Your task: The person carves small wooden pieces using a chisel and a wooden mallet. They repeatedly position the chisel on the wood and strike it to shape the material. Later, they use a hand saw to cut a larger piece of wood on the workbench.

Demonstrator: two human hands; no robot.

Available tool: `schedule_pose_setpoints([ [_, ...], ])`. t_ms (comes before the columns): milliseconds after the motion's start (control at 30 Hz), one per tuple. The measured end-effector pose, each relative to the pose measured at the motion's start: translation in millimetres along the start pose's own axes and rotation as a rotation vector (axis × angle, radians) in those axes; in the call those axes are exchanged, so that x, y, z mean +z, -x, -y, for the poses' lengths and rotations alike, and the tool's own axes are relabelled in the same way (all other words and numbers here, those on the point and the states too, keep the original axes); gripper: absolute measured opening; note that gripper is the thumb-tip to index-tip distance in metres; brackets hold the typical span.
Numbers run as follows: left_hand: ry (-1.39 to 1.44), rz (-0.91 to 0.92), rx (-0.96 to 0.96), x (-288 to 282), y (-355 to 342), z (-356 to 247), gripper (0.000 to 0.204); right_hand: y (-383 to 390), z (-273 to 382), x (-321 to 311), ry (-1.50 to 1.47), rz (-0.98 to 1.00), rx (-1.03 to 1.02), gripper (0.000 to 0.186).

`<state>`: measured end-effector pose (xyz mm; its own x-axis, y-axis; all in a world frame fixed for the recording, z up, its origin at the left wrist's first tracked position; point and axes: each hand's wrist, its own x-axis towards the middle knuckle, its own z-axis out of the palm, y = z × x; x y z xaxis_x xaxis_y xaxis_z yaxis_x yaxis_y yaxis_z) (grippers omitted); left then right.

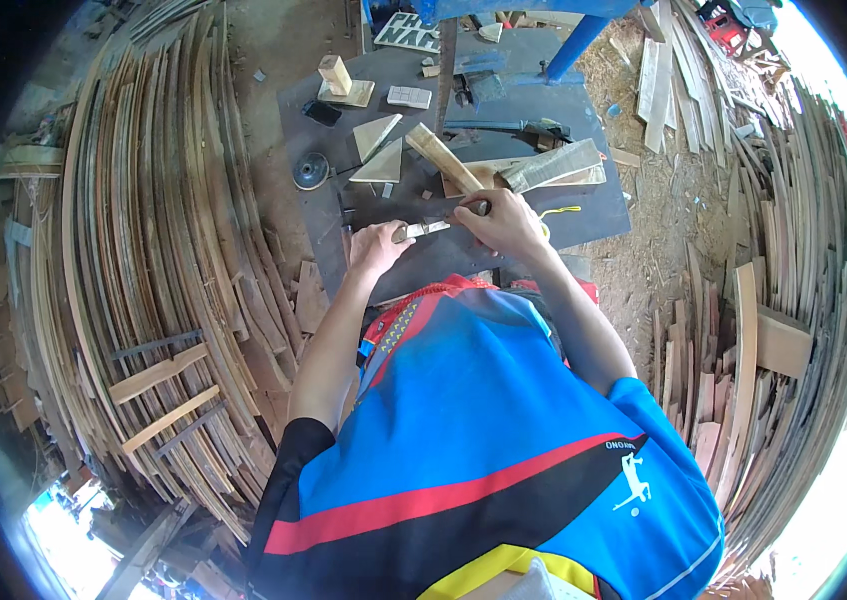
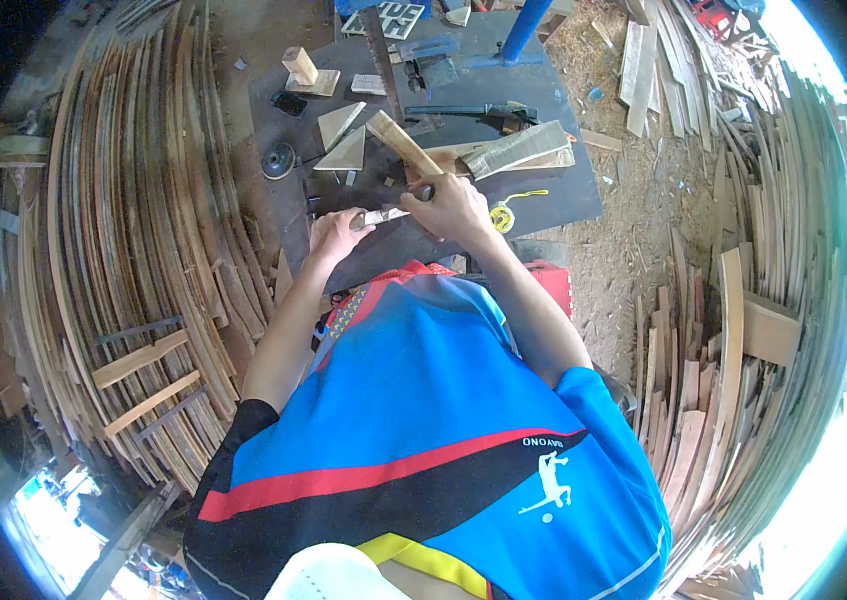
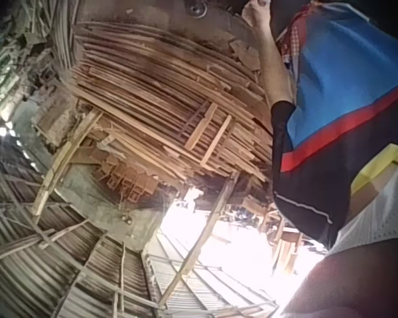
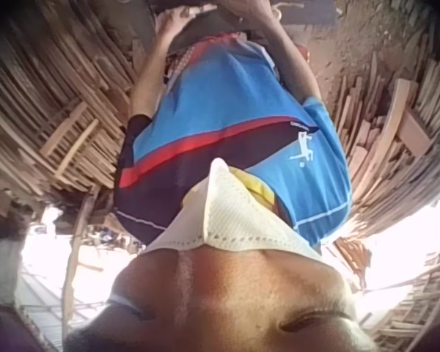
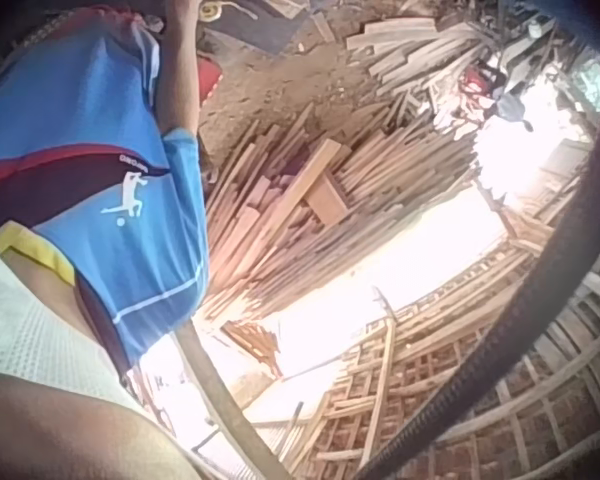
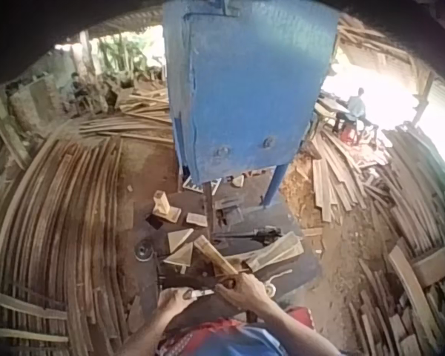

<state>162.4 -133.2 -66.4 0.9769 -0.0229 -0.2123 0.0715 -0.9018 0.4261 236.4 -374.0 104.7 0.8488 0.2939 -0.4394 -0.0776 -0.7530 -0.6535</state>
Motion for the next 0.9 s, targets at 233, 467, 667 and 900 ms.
schedule_pose_setpoints([
  [233,0.002,0.011,-0.004,-1,-3,-1,0.035,3,6,9,0.042,-0.070,-0.055,0.039],
  [467,0.011,0.003,0.004,5,-1,3,0.038,6,23,29,0.081,-0.109,-0.143,0.041],
  [667,-0.042,-0.014,0.016,-8,2,-10,0.032,5,40,19,0.043,0.106,-0.090,0.051],
  [900,-0.077,0.034,0.051,-6,-6,-7,0.028,-12,42,35,0.398,-0.008,-0.312,0.051],
])
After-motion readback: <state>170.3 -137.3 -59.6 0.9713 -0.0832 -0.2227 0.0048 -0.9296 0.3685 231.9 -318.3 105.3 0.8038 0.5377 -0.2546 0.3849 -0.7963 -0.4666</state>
